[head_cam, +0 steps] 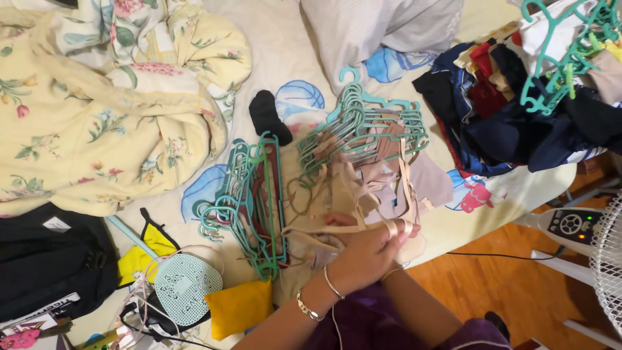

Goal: Sorting and organizing bras and underwear into a plastic dresser.

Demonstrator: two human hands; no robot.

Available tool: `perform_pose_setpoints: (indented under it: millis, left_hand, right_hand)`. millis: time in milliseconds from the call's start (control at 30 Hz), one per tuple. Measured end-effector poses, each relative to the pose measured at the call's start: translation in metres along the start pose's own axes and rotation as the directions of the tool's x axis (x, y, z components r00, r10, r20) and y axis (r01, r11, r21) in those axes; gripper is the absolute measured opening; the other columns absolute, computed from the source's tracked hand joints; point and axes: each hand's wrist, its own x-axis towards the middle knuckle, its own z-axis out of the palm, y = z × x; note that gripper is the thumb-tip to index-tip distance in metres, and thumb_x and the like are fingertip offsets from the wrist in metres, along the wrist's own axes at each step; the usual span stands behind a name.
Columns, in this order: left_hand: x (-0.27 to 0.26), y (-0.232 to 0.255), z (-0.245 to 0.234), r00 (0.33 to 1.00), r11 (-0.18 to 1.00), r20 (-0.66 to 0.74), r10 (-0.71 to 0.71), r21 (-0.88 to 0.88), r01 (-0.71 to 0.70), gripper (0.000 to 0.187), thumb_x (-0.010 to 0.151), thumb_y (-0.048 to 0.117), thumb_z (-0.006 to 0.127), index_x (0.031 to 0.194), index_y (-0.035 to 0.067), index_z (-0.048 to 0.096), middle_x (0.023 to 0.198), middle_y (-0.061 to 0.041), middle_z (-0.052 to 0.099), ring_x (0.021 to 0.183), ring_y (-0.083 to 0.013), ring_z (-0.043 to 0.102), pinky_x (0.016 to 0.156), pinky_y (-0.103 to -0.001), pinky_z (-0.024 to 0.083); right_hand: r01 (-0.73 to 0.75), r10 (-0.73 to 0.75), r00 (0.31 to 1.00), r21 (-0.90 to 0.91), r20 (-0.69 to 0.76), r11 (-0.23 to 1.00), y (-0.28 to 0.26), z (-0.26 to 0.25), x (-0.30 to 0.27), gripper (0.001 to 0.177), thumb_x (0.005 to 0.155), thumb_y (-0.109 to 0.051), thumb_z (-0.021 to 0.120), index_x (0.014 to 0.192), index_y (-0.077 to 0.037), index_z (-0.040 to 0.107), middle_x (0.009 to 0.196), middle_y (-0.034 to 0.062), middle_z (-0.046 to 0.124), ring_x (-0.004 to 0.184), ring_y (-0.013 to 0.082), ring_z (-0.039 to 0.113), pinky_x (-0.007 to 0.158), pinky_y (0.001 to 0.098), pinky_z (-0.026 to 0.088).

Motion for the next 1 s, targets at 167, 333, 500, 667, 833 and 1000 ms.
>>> perform_pose_setpoints:
  millis: [167, 333, 500, 667, 833, 1000]
  left_hand:
    - [0.015, 0.021, -0.031, 0.984, 0.863, -0.066, 0.166, 0.493, -0.112, 0.018, 0.096, 0.017, 0.059, 0.105, 0.006, 0.071, 0.099, -0.018, 0.071, 0.095, -0.0356, 0.068, 0.087, -0.045, 0.052]
    - [0.021, -0.009, -0.082, 0.882, 0.507, -0.005, 0.472, 0.820, -0.267, 0.018, 0.091, 0.018, 0.063, 0.098, 0.001, 0.066, 0.097, -0.022, 0.066, 0.092, -0.0396, 0.064, 0.083, -0.050, 0.050]
    - [-0.001, -0.066, -0.139, 0.842, 0.741, -0.516, 0.160, 0.626, 0.243, 0.044, 0.095, 0.019, 0.064, 0.133, -0.003, 0.059, 0.126, -0.025, 0.064, 0.116, -0.0434, 0.062, 0.100, -0.046, 0.050]
    - [-0.027, -0.078, -0.084, 0.993, 0.880, -0.099, 0.066, 0.475, -0.011, 0.083, 0.066, 0.013, 0.079, 0.142, -0.004, 0.048, 0.139, -0.026, 0.055, 0.127, -0.0400, 0.054, 0.105, -0.045, 0.043]
    - [-0.036, -0.155, -0.027, 0.953, 0.992, -0.281, 0.112, 0.088, -0.091, 0.057, 0.087, 0.013, 0.076, 0.138, -0.001, 0.056, 0.136, -0.017, 0.066, 0.125, -0.0275, 0.063, 0.107, -0.041, 0.051]
    - [-0.042, -0.265, -0.009, 0.754, 0.793, -0.545, -0.367, -0.607, -0.052, 0.030, 0.114, 0.014, 0.065, 0.112, -0.016, 0.062, 0.092, -0.015, 0.057, 0.080, -0.0246, 0.049, 0.070, -0.038, 0.041]
  right_hand:
    - [0.014, -0.100, 0.961, 0.317, 0.259, 0.948, -0.058, -0.051, 0.003, 0.043, 0.100, -0.043, 0.059, 0.113, -0.003, 0.065, 0.111, 0.0095, 0.067, 0.113, 0.0236, 0.064, 0.103, 0.0370, 0.051]
    - [-0.025, -0.135, 0.974, 0.682, 0.181, 0.731, -0.100, -0.072, 0.003, 0.033, 0.099, -0.039, 0.057, 0.103, -0.006, 0.061, 0.096, 0.0042, 0.059, 0.103, 0.0201, 0.057, 0.099, 0.0331, 0.047]
    - [-0.043, -0.105, 0.990, 0.921, 0.091, 0.387, -0.142, -0.083, 0.002, 0.026, 0.098, -0.036, 0.056, 0.093, -0.010, 0.056, 0.080, -0.0011, 0.051, 0.093, 0.0167, 0.049, 0.094, 0.0293, 0.043]
    - [-0.076, -0.073, 0.992, 0.952, 0.102, 0.295, -0.221, -0.012, 0.017, 0.019, 0.097, -0.030, 0.059, 0.094, -0.012, 0.053, 0.084, -0.0017, 0.049, 0.096, 0.0158, 0.048, 0.099, 0.0309, 0.041]
    - [-0.116, -0.033, 0.992, 0.972, 0.125, 0.202, -0.243, 0.010, 0.033, 0.015, 0.096, -0.024, 0.061, 0.095, -0.014, 0.050, 0.087, -0.0024, 0.048, 0.099, 0.0148, 0.047, 0.105, 0.0325, 0.040]
    - [-0.289, 0.348, 0.937, 0.582, 0.010, 0.760, -0.231, -0.043, 0.049, 0.012, 0.076, -0.016, 0.066, 0.087, -0.011, 0.064, 0.112, 0.0035, 0.072, 0.115, 0.0215, 0.063, 0.104, 0.0386, 0.048]
